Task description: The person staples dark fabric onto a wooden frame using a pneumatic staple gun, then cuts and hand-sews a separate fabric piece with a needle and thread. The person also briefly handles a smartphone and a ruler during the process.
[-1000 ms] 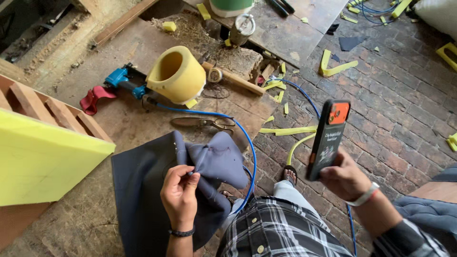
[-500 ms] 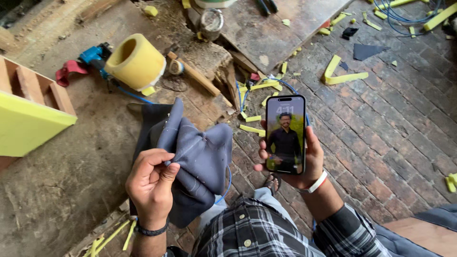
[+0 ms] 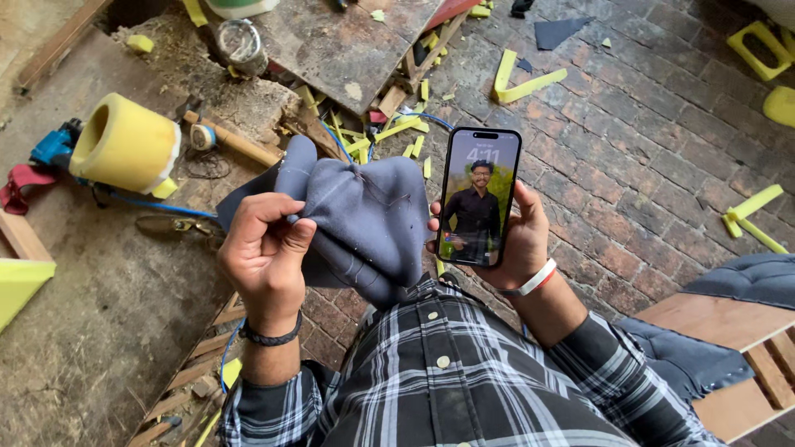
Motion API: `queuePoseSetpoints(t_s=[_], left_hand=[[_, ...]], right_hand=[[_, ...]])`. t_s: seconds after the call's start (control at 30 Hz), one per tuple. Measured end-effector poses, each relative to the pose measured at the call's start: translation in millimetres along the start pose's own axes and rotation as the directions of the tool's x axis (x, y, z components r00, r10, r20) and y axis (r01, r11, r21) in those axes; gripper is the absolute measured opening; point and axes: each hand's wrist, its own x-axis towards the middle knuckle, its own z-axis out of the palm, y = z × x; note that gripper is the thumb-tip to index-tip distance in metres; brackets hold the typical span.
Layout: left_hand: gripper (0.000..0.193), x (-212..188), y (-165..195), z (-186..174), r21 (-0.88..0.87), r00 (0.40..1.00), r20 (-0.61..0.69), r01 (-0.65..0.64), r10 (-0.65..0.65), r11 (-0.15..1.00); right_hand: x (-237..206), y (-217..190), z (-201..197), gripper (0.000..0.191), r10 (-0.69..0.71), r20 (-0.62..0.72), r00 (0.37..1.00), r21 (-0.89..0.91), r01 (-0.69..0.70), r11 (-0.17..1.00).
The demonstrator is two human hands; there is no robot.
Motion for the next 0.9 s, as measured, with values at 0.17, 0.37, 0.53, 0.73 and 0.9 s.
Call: queuePoseSetpoints(t_s=[0.17, 0.37, 0.53, 0.73, 0.9], left_hand=[[0.018, 18.1, -11.7, 42.1, -0.064, 0.997, 0.046, 0.062, -0.059, 0.996], [0.019, 68.4, -41.1, 84.0, -0.094, 0.990, 0.132, 0.056, -0.044, 0.994], [0.021, 140.0, -71.7, 129.1, -0.207, 0.978, 0.204, 0.013, 0.030, 0.978], [0.021, 231.7, -95.9, 182.7, -0.280, 0.962, 0.272, 0.081, -0.002, 0.956], [0.023, 291.6, -112.9, 230.8, -0.306, 0.958, 0.280, 0.153, -0.065, 0.940]], right_hand=[[0.3, -32.8, -9.3, 0.078, -0.045, -0.050, 0.998, -0.042, 0.043, 0.998], [29.5, -71.6, -24.4, 0.077, -0.089, -0.089, 0.992, -0.016, 0.088, 0.996], [71.3, -122.1, -22.7, 0.078, -0.145, -0.137, 0.980, -0.010, 0.145, 0.989], [115.5, -191.4, -9.5, 0.085, -0.231, -0.214, 0.949, -0.015, 0.233, 0.972], [144.6, -240.0, -5.9, 0.086, -0.281, -0.339, 0.898, -0.096, 0.264, 0.960]])
